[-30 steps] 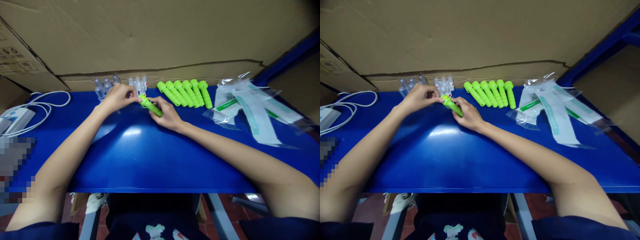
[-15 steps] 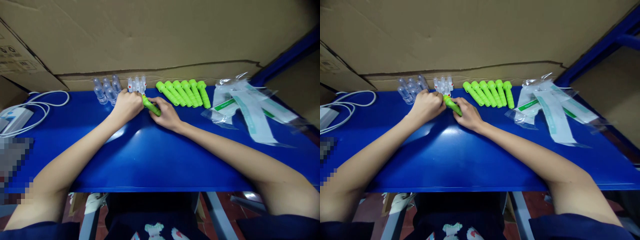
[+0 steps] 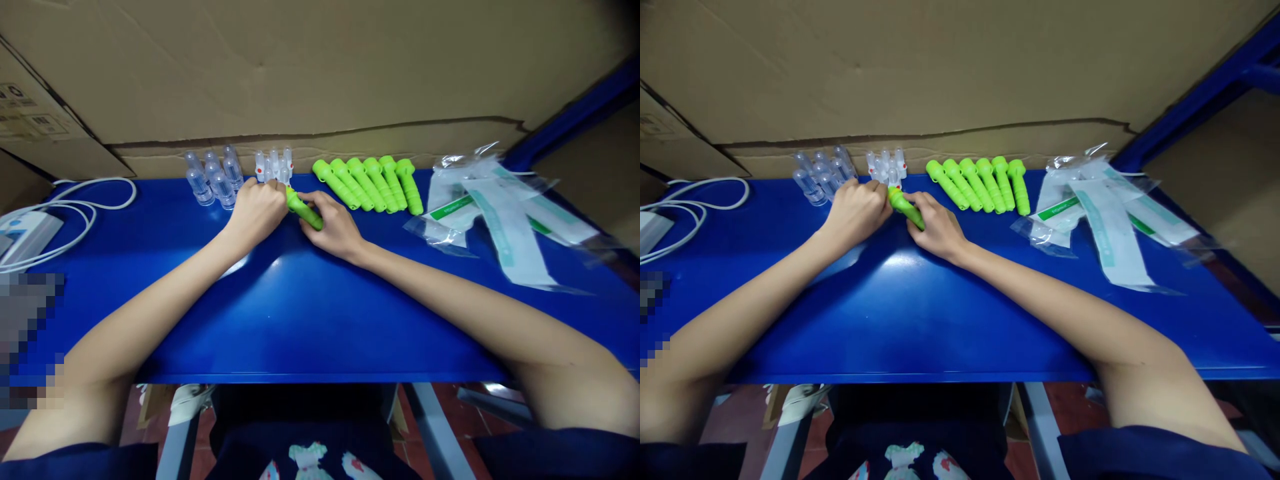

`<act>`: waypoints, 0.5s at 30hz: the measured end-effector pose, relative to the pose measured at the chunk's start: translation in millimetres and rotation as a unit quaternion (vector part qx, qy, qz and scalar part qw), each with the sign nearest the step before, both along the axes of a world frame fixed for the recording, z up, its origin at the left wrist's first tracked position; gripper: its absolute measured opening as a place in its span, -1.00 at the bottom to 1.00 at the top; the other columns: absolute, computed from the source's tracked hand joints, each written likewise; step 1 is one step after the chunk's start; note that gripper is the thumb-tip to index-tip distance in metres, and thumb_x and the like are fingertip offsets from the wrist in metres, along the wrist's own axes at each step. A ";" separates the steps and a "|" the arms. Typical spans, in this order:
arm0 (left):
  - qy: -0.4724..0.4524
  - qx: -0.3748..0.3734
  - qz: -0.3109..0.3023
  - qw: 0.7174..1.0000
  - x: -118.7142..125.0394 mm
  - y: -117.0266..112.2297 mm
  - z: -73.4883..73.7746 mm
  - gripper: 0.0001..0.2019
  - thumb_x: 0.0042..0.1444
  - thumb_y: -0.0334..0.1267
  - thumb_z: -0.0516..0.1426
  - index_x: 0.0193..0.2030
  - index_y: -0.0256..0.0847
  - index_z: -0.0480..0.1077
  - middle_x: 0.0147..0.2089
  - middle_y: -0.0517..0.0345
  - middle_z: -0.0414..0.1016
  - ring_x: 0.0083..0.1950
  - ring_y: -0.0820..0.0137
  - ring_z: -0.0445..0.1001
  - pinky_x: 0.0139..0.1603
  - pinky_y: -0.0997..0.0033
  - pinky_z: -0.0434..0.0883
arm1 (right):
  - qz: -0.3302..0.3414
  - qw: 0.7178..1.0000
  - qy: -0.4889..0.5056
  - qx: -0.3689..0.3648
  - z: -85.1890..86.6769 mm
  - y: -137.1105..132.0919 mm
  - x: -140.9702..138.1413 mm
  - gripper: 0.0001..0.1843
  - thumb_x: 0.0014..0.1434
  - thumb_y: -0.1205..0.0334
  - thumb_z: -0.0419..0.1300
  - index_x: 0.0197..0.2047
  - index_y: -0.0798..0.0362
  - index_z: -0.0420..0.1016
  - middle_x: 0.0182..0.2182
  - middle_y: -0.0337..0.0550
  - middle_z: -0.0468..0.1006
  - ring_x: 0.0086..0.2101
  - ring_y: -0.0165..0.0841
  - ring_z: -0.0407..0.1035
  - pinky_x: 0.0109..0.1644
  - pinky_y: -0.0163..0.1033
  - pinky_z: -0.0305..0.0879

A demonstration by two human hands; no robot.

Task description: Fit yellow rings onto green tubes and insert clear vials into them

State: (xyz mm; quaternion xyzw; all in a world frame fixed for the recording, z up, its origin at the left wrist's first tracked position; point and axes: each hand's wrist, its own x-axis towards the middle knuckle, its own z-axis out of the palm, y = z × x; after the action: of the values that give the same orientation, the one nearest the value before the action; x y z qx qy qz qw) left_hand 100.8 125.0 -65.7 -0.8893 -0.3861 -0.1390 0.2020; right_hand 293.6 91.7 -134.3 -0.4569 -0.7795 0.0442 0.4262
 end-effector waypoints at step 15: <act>-0.222 -0.258 -0.127 0.932 -40.5 56.7 10.0 -0.79 0.04 -0.09 0.38 -0.39 -0.18 0.57 -0.51 0.18 0.53 -0.45 0.43 0.35 -0.32 0.40 0.18 | 0.060 0.996 0.057 -0.045 7.9 -1.4 1.2 -0.49 0.16 0.28 0.24 0.20 0.09 0.47 -0.11 -0.04 0.65 -0.22 -0.25 0.52 -0.08 -0.11 0.47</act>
State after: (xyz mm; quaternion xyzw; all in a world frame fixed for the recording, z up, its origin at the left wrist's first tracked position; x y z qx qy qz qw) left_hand 60.3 181.6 -55.7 -0.8990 -0.3273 -0.2528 -0.1442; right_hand 294.8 90.3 -126.4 -0.4244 -0.7775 0.1307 0.4453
